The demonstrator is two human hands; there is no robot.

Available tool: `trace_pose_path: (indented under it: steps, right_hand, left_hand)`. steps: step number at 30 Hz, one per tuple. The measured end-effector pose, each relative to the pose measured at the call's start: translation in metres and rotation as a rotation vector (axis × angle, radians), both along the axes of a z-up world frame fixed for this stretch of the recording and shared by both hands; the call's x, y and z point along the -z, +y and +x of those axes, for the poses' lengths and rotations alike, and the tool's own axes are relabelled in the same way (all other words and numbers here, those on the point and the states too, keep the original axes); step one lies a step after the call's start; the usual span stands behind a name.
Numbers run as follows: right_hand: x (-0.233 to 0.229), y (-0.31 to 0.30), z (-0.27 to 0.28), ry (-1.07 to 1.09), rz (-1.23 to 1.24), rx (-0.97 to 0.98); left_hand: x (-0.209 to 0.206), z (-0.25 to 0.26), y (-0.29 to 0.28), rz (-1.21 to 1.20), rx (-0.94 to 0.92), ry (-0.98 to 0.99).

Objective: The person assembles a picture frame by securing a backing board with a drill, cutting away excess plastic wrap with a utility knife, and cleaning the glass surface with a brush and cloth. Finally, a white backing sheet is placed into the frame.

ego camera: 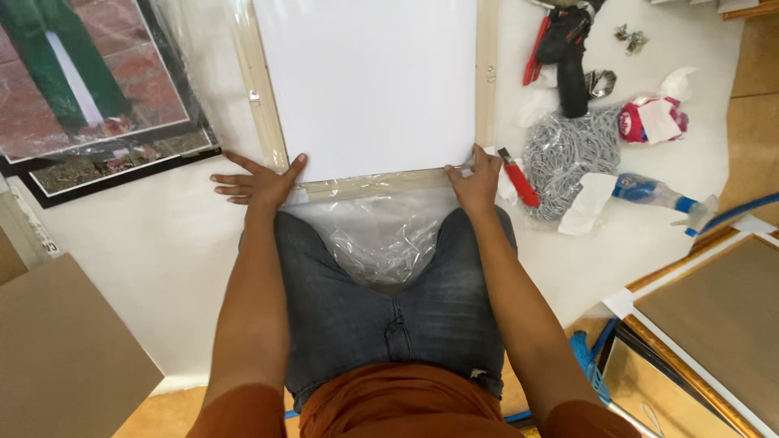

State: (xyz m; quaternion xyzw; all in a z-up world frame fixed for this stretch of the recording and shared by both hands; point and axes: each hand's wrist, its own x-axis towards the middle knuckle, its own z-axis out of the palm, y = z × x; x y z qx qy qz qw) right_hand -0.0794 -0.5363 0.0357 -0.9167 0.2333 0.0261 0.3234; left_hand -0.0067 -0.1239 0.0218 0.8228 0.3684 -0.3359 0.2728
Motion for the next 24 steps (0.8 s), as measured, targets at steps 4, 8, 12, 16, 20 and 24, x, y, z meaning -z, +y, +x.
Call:
trace_pose_path:
  steps: [4,8,12,16,20,24]
  right_hand:
    - [-0.002,0.013,-0.001,-0.077,0.023,0.015]
    - [-0.003,0.017,0.000,-0.058,-0.004,0.038]
    - [0.003,0.016,-0.003,-0.039,-0.024,0.039]
    - [0.007,0.016,-0.003,-0.096,-0.053,0.020]
    - [0.008,0.013,-0.003,-0.073,-0.018,0.049]
    - [0.011,0.015,-0.005,-0.104,-0.014,-0.005]
  left_hand:
    - [-0.011,0.002,0.000,-0.042,0.000,-0.007]
    - [-0.021,0.011,0.000,-0.096,-0.017,0.004]
    - [-0.023,0.011,-0.003,-0.066,-0.010,0.038]
    - [-0.023,0.012,-0.004,-0.023,-0.007,0.043]
    - [-0.025,0.014,-0.006,-0.009,-0.002,0.064]
    - [-0.027,0.013,-0.003,-0.019,0.013,0.082]
